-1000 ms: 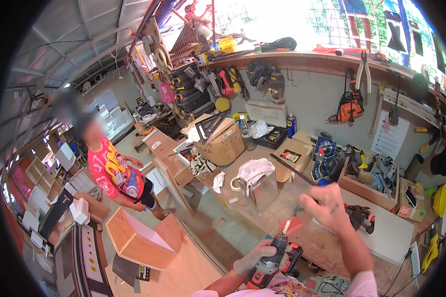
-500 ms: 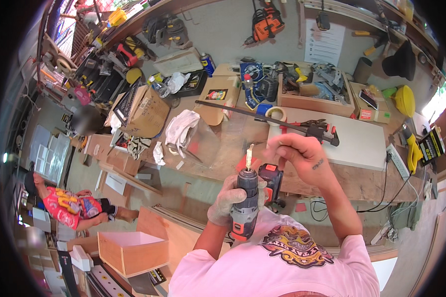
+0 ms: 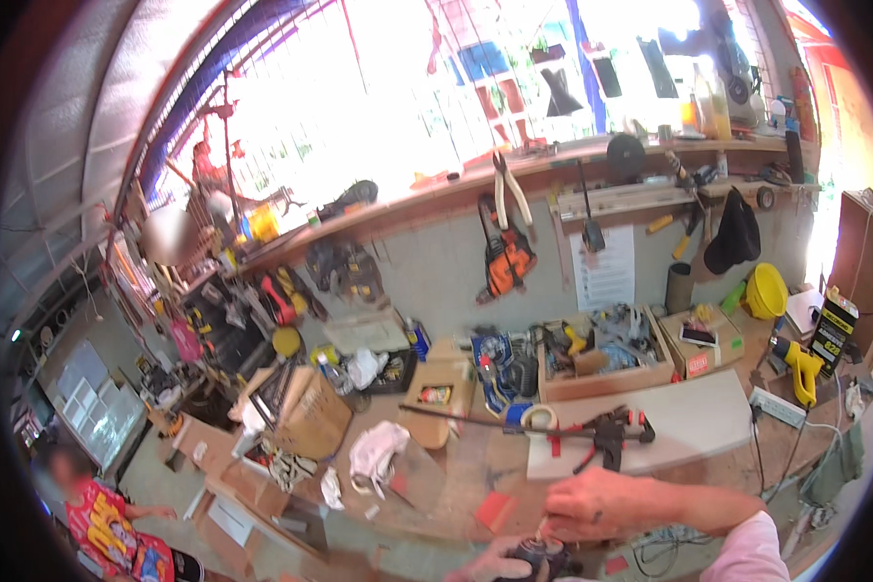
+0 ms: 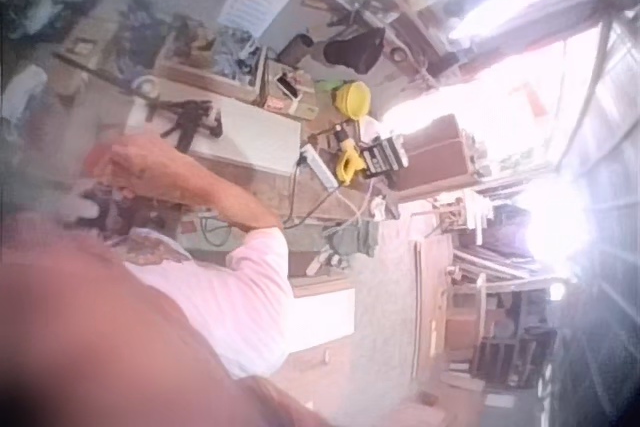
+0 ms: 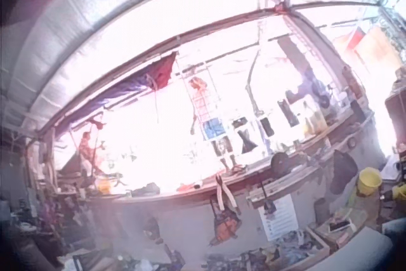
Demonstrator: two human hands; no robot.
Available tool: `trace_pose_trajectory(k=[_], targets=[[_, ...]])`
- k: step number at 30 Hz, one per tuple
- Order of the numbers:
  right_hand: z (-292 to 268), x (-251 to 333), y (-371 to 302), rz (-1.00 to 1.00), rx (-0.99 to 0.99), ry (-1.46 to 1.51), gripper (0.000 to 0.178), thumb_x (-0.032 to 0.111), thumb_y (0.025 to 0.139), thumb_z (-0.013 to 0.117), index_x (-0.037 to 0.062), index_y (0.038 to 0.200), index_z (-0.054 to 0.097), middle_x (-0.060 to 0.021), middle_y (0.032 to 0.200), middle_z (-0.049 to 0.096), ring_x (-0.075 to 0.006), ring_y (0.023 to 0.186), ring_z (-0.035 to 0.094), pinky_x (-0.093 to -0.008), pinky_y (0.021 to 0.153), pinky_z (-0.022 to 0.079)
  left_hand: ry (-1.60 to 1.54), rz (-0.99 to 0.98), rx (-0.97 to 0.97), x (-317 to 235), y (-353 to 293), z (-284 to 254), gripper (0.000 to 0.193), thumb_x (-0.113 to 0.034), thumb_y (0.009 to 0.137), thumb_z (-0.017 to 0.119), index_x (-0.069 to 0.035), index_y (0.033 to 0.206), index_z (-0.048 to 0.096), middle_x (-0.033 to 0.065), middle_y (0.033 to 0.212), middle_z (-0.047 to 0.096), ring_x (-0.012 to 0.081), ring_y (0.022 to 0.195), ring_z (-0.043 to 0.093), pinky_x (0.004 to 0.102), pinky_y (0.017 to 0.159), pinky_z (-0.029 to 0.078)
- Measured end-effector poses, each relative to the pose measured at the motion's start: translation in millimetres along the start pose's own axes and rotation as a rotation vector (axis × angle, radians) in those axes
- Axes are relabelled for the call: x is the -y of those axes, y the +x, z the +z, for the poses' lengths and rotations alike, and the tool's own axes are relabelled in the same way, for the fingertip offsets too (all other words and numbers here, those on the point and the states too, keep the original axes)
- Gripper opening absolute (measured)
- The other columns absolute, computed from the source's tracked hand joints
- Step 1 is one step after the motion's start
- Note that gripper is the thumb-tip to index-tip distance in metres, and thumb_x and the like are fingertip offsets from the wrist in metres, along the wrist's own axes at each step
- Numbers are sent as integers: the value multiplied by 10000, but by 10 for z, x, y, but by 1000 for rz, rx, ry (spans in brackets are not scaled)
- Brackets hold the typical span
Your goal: The person assembles wooden furniture components using a cordless drill and a heat gun. They attach red plastic pieces to a wooden board, apply heat to soften adhesive, and secure parts with screws.
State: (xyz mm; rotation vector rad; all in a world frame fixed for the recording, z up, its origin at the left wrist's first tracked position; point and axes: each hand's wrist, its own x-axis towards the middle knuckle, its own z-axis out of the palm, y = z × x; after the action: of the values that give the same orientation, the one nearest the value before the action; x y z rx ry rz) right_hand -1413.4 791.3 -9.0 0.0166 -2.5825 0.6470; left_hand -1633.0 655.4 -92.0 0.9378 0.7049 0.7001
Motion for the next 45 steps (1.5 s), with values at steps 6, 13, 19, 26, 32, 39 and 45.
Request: trace_pose_trajectory(k=[6, 13, 19, 26, 32, 39, 45], targets=[[-50, 199, -134, 119, 182, -195, 208, 235, 891, 685, 47, 902, 597, -92, 787, 626, -320, 700, 654, -429, 545, 525, 74, -10, 53, 192, 243, -41, 499, -338, 846, 707, 16, 1183, 609, 75, 890, 674, 150, 812, 647, 297, 769, 518], [-89, 301, -423, 370, 144, -215, 322, 250, 844, 743, 50, 1061, 615, -93, 853, 655, -308, 713, 662, -417, 581, 545, 53, 88, 25, 339, 491, -47, 418, -337, 895, 672, 5, 1127, 611, 84, 862, 672, 156, 786, 655, 294, 745, 523], [232, -49, -917, 253, -24, 153, 638, 145, 785, 810, 29, 1350, 538, -137, 1058, 685, -276, 814, 695, -375, 715, 575, -192, 226, -239, -342, 692, 10, 319, -347, 1009, 540, -32, 991, 584, 80, 769, 637, 153, 672, 633, 283, 648, 517], [2219, -415, -1428, 1077, -711, 1045, 263, 244, 890, 690, 72, 1081, 634, -122, 908, 663, -291, 749, 676, -414, 631, 536, -638, 349, -397, -522, 1156, 123, 306, -374, 1024, 546, -70, 1062, 556, 62, 839, 613, 165, 712, 632, 280, 659, 530], [1986, 112, -1449, 1074, -826, 798, 279, 339, 912, 674, 92, 1040, 648, -48, 883, 629, -204, 770, 618, -368, 678, 493, -508, 241, -298, -361, 1490, 463, 493, -489, 1048, 466, -112, 1362, 517, 75, 1098, 638, 155, 860, 651, 304, 795, 554], [1779, 461, -1600, 721, -1340, 1052, 451, 297, 865, 737, 55, 1190, 539, -31, 871, 592, -133, 812, 569, -308, 726, 468, -161, 344, -17, -46, 1867, 390, 449, -264, 1062, 488, 18, 1412, 490, 120, 1203, 654, 205, 1074, 640, 360, 957, 516], [1884, 758, -1686, 957, -1007, 32, 319, 256, 838, 748, 83, 1088, 651, -103, 1004, 663, -271, 921, 646, -393, 829, 513, -200, 253, 184, -189, 2081, 483, 306, -213, 1040, 537, 30, 1183, 653, 129, 969, 706, 209, 905, 677, 345, 879, 532]])
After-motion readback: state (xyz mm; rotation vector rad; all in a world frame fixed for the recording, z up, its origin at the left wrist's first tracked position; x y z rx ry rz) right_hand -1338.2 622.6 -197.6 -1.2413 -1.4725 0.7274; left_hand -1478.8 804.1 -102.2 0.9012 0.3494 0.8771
